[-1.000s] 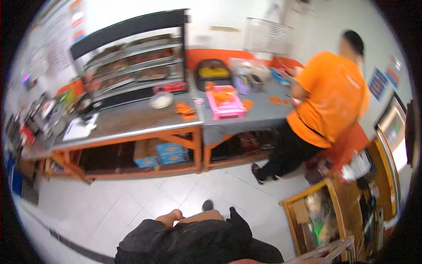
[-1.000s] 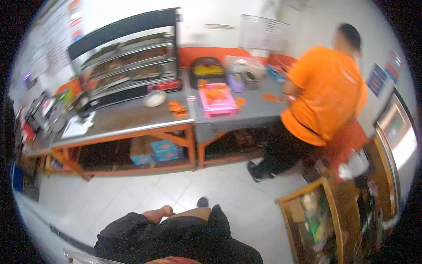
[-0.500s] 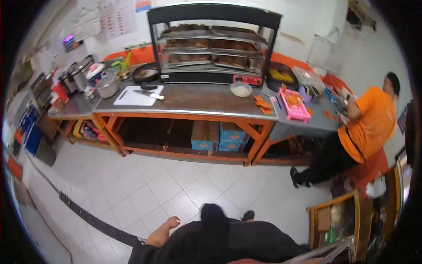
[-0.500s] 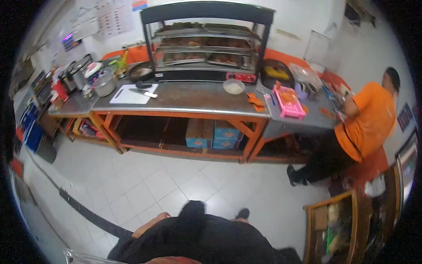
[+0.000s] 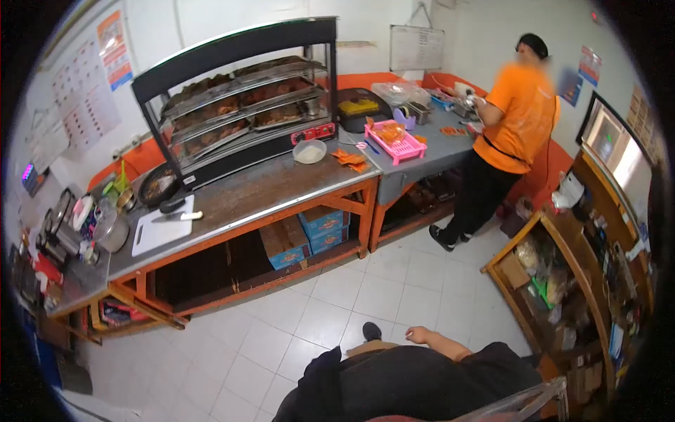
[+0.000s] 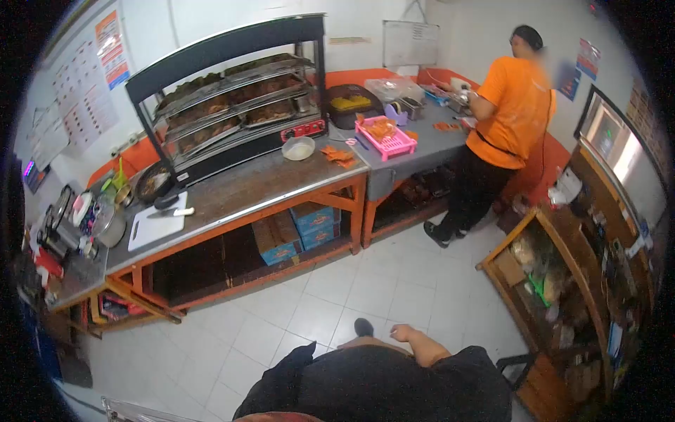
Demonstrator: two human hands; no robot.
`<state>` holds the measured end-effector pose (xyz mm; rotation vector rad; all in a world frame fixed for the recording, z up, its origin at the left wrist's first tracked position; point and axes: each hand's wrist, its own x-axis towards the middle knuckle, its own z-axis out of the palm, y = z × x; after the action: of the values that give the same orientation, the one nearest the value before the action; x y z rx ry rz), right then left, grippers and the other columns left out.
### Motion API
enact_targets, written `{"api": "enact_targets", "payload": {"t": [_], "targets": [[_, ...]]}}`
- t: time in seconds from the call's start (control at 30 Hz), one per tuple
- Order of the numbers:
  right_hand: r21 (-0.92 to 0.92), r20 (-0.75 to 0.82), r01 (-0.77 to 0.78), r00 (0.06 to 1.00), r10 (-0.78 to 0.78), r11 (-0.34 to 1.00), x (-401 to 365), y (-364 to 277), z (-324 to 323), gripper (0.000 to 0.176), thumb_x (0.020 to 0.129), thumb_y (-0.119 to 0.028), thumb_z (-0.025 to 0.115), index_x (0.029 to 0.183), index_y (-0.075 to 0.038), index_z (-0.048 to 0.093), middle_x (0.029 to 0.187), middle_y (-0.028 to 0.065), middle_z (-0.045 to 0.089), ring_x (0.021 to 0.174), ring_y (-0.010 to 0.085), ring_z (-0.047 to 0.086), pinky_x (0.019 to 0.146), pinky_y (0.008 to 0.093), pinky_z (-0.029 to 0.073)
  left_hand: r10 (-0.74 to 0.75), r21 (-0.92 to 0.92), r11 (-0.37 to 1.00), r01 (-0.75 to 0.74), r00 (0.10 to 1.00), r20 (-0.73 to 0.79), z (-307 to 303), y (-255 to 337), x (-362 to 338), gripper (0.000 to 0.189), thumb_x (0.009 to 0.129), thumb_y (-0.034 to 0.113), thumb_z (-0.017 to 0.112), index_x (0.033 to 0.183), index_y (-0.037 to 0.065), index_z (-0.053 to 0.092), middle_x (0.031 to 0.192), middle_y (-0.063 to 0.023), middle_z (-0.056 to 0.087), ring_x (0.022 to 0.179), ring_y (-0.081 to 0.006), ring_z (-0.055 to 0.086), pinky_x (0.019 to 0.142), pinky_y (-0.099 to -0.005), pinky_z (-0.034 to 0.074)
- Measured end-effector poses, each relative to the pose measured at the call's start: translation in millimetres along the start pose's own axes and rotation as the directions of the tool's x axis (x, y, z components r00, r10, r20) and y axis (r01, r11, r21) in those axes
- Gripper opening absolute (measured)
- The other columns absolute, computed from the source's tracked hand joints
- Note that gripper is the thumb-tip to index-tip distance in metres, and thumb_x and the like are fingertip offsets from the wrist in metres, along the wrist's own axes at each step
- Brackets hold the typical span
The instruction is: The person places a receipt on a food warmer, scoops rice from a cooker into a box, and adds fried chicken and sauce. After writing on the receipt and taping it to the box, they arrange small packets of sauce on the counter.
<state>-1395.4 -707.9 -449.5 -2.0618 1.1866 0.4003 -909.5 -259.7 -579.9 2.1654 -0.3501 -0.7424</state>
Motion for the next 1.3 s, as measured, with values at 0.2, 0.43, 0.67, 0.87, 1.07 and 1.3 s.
{"api": "enact_targets", "payload": {"t": [0.2,0.43,0.67,0.87,1.07,1.3], "targets": [[0.167,0.213,-0.384,0.913,0.347,0.908,-41,63,-1,0.025,0.079,-0.026,0.052,0.093,-0.009,0.063,0.089,0.0135,0.064,0.079,0.0296,0.060,0.073,0.0388,0.048,0.123,0.261,0.953,-0.152,0.984,0.126,62,80,71,0.023,0.073,0.026,0.057,0.066,0.004,0.057,0.064,-0.0135,0.055,0.062,-0.0265,0.053,0.057,-0.0384,0.043],[0.376,0.307,-0.634,0.773,0.554,0.676,-64,136,-9,0.029,0.081,-0.027,0.050,0.093,-0.004,0.063,0.095,0.0115,0.063,0.085,0.0240,0.060,0.074,0.0365,0.049,0.190,0.472,0.830,-0.298,0.946,0.263,45,157,134,0.025,0.075,0.029,0.055,0.074,0.004,0.059,0.074,-0.0162,0.058,0.073,-0.0309,0.055,0.066,-0.0406,0.044],[0.238,0.000,-0.222,0.974,0.229,0.946,-53,196,-93,0.035,0.079,-0.033,0.053,0.095,-0.005,0.064,0.099,0.0178,0.061,0.093,0.0321,0.057,0.084,0.0383,0.045,0.155,0.621,0.709,-0.333,0.933,0.324,311,277,155,0.030,0.076,0.032,0.054,0.082,0.004,0.061,0.084,-0.0189,0.060,0.084,-0.0354,0.056,0.074,-0.0428,0.045],[0.270,-0.222,-0.165,0.948,0.228,0.949,99,230,-193,0.040,0.083,-0.038,0.049,0.099,-0.004,0.060,0.101,0.0188,0.060,0.094,0.0363,0.056,0.082,0.0414,0.044,0.119,0.427,0.732,-0.531,0.717,0.687,419,453,141,0.030,0.077,0.029,0.051,0.087,0.003,0.062,0.082,-0.0216,0.061,0.084,-0.0383,0.058,0.075,-0.0436,0.047],[0.612,-0.564,0.303,0.815,0.134,0.731,209,144,-340,0.021,0.084,-0.012,0.056,0.103,-0.003,0.058,0.085,0.0064,0.062,0.076,0.0130,0.058,0.069,0.0261,0.047,0.337,-0.018,0.895,-0.445,0.649,0.683,472,566,184,0.024,0.089,0.021,0.049,0.091,-0.001,0.057,0.080,-0.0110,0.064,0.071,-0.0173,0.060,0.066,-0.0298,0.048],[0.312,-0.651,0.363,0.754,-0.081,0.878,247,93,-488,0.014,0.084,-0.008,0.056,0.094,0.000,0.061,0.083,0.0057,0.060,0.075,0.0130,0.057,0.064,0.0260,0.045,0.718,-0.317,0.597,-0.737,0.315,0.621,518,792,196,0.012,0.086,0.011,0.051,0.085,0.003,0.061,0.075,-0.0100,0.060,0.067,-0.0185,0.058,0.058,-0.0288,0.044]]}}
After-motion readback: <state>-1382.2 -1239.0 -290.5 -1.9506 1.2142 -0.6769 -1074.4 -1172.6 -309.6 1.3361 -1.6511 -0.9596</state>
